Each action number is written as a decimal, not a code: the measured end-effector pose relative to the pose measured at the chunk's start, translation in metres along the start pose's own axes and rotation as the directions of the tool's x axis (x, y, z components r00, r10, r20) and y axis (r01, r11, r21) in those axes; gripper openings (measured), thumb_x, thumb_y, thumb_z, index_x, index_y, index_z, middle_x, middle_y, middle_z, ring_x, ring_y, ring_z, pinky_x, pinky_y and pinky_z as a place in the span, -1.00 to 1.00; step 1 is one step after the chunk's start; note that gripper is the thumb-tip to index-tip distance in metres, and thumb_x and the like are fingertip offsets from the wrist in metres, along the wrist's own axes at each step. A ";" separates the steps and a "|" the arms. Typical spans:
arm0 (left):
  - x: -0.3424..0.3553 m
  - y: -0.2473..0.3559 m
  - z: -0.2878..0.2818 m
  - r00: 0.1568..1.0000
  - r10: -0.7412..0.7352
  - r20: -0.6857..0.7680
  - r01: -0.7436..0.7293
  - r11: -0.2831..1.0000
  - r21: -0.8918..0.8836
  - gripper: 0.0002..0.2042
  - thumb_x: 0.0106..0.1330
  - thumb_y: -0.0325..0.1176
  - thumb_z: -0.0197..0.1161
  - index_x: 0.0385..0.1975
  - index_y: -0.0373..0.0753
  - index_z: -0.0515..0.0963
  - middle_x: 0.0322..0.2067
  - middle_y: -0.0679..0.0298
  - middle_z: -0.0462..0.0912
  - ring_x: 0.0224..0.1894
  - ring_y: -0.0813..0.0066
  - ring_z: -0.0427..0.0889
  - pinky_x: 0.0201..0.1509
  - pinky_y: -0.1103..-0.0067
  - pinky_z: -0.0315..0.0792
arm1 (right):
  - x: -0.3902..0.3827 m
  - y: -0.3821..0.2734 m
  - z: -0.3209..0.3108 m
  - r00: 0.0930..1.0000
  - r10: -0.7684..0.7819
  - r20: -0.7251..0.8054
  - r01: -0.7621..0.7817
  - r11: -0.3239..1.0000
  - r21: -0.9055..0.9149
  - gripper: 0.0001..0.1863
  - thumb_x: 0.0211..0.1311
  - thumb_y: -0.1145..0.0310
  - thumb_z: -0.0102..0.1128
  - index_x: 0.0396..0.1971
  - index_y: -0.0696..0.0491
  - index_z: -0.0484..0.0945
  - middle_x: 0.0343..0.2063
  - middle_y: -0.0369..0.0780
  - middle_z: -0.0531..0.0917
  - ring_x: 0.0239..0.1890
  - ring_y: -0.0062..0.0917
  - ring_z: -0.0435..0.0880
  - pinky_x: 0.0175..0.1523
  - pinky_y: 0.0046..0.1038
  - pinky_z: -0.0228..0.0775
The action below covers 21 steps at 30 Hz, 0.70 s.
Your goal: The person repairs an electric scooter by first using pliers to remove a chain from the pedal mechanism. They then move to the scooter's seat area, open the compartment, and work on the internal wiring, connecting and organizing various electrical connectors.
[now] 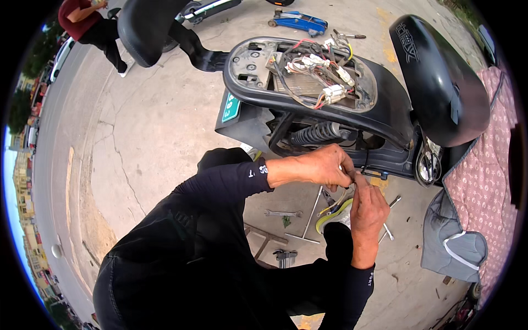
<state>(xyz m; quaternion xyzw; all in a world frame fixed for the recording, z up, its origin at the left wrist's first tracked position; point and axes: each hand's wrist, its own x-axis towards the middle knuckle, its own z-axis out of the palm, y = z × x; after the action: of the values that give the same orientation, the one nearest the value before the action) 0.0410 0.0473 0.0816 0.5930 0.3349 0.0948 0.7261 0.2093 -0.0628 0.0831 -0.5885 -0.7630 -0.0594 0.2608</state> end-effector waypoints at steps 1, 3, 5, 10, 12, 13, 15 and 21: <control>-0.001 -0.005 0.000 0.999 0.045 -0.007 -0.045 0.999 0.005 -0.77 0.10 -0.42 0.31 -0.31 -0.46 0.64 -0.47 0.22 0.67 -0.53 0.58 0.66 -0.46 0.62 0.52 | 0.001 0.001 -0.002 0.998 -0.014 0.067 0.013 1.000 0.006 -0.56 0.03 0.60 0.28 0.00 0.06 0.63 -0.32 -0.20 0.73 -0.37 -0.37 0.68 -0.30 -0.36 0.54; 0.002 -0.006 0.002 0.999 0.041 0.014 -0.042 0.997 0.071 -0.79 0.09 -0.43 0.30 -0.35 -0.46 0.64 -0.46 0.20 0.69 -0.55 0.56 0.67 -0.47 0.61 0.55 | -0.002 0.005 -0.005 0.996 -0.065 0.065 0.064 0.998 0.029 -0.61 0.00 0.61 0.27 -0.08 0.11 0.67 -0.32 -0.20 0.73 -0.36 -0.38 0.67 -0.30 -0.36 0.53; 0.004 -0.011 0.003 0.999 0.044 0.028 -0.046 0.996 0.070 -0.79 0.10 -0.42 0.32 -0.35 -0.46 0.64 -0.47 0.20 0.69 -0.54 0.54 0.68 -0.48 0.60 0.55 | -0.004 0.005 -0.007 0.992 -0.096 0.078 0.095 0.995 0.009 -0.64 0.00 0.61 0.27 -0.11 0.14 0.67 -0.32 -0.19 0.72 -0.37 -0.38 0.67 -0.31 -0.36 0.53; 0.004 -0.019 0.002 0.999 -0.006 0.045 0.005 1.000 0.010 -0.80 0.12 -0.41 0.33 -0.34 -0.43 0.65 -0.48 0.22 0.68 -0.52 0.54 0.68 -0.46 0.62 0.55 | -0.003 0.000 -0.009 0.986 -0.127 0.110 0.125 0.992 0.026 -0.68 0.00 0.62 0.26 -0.17 0.21 0.65 -0.38 -0.16 0.70 -0.38 -0.37 0.66 -0.29 -0.34 0.52; 0.006 -0.020 0.003 0.999 -0.001 0.047 0.001 1.000 -0.018 -0.81 0.14 -0.42 0.33 -0.33 -0.42 0.65 -0.48 0.22 0.68 -0.51 0.54 0.69 -0.45 0.63 0.56 | -0.008 0.001 -0.008 0.985 -0.124 0.117 0.128 0.991 -0.029 -0.77 0.03 0.58 0.27 -0.24 0.20 0.63 -0.52 -0.19 0.61 -0.46 -0.35 0.61 -0.37 -0.34 0.45; 0.006 -0.019 0.002 0.997 -0.015 0.070 0.014 1.000 0.007 -0.81 0.20 -0.41 0.30 -0.28 -0.41 0.64 -0.46 0.23 0.68 -0.48 0.54 0.69 -0.44 0.62 0.57 | -0.012 0.000 -0.006 0.985 -0.109 0.136 0.117 0.992 -0.052 -0.78 0.03 0.58 0.28 -0.25 0.18 0.63 -0.55 -0.18 0.58 -0.48 -0.34 0.59 -0.40 -0.33 0.43; 0.004 -0.024 0.002 0.996 -0.036 0.078 0.035 0.999 0.017 -0.79 0.19 -0.41 0.30 -0.24 -0.41 0.64 -0.43 0.21 0.70 -0.50 0.50 0.71 -0.43 0.60 0.61 | -0.017 0.000 0.004 0.987 -0.115 0.113 0.122 0.991 -0.058 -0.84 0.04 0.55 0.27 -0.32 0.14 0.59 -0.61 -0.20 0.50 -0.52 -0.32 0.55 -0.44 -0.31 0.37; 0.005 -0.033 0.014 0.966 -0.164 0.202 0.157 0.986 0.046 -0.72 0.25 -0.29 0.25 -0.13 -0.34 0.63 -0.30 0.28 0.68 -0.36 0.54 0.69 -0.33 0.59 0.61 | -0.027 -0.007 0.005 0.989 -0.091 0.119 0.117 0.965 -0.237 -0.91 0.10 0.49 0.24 -0.38 0.10 0.54 -0.62 -0.27 0.44 -0.53 -0.42 0.52 -0.44 -0.37 0.36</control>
<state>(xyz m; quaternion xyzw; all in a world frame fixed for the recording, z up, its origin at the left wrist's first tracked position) 0.0446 0.0294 0.0506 0.5813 0.3065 -0.0310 0.7531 0.2057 -0.0868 0.0678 -0.5774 -0.7927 -0.1343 0.1420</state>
